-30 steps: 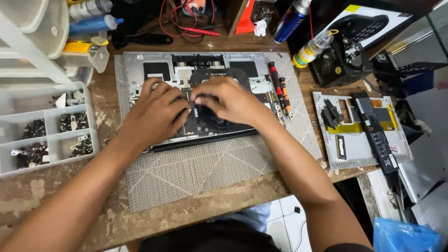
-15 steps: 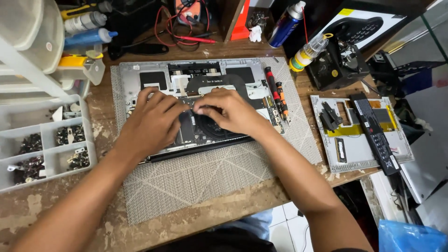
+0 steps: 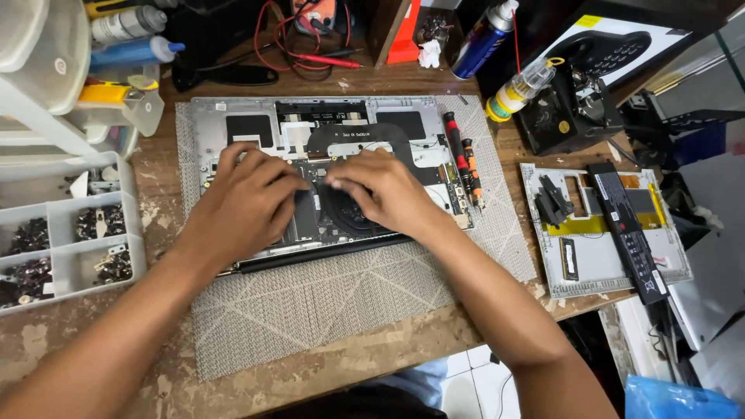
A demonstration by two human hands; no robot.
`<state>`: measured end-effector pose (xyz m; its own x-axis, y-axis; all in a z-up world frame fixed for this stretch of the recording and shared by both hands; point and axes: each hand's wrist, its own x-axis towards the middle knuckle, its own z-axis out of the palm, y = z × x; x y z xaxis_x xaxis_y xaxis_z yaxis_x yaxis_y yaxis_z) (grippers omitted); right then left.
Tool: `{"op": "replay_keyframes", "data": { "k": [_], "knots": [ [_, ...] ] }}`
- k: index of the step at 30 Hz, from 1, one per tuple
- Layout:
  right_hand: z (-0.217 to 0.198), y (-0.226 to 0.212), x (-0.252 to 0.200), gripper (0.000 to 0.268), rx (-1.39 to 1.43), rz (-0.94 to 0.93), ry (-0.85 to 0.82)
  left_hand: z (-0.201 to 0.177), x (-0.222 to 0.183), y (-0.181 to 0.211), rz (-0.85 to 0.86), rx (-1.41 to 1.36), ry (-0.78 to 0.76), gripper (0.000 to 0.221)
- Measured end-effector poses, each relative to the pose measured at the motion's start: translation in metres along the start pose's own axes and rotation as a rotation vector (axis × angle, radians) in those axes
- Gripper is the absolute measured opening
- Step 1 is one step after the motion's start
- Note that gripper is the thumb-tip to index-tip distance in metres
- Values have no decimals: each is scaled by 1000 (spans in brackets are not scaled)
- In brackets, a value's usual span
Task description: Installing a cooling fan into a laptop by securing screws with a screwdriver and connecting the power cable.
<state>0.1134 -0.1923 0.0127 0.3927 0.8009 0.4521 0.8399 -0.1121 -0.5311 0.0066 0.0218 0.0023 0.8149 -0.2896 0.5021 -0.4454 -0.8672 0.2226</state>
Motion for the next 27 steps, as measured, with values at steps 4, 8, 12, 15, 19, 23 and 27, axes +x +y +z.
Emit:
{"op": "replay_keyframes", "data": {
  "k": [4, 8, 12, 15, 19, 23, 27],
  "knots": [
    [-18, -13, 0, 20, 123, 62, -122, 3, -1, -2, 8, -2, 15, 14],
    [-6, 0, -4, 20, -14, -11, 37, 0, 1, 3, -1, 6, -1, 15],
    [-20, -23, 4, 20, 98, 11, -92, 8, -3, -2, 21, 10, 39, 14],
    [-17, -18, 4, 21, -31, -14, 39, 8, -1, -1, 24, 32, 51, 13],
    [-10, -17, -1, 22, 21, -2, -44, 6, 1, -1, 16, 26, 29, 15],
    [-18, -19, 2, 21, 29, -6, -69, 7, -2, -3, 18, 23, 39, 14],
    [-19, -26, 4, 20, 70, 16, -158, 4, 0, 1, 15, 20, 31, 13]
  ]
}}
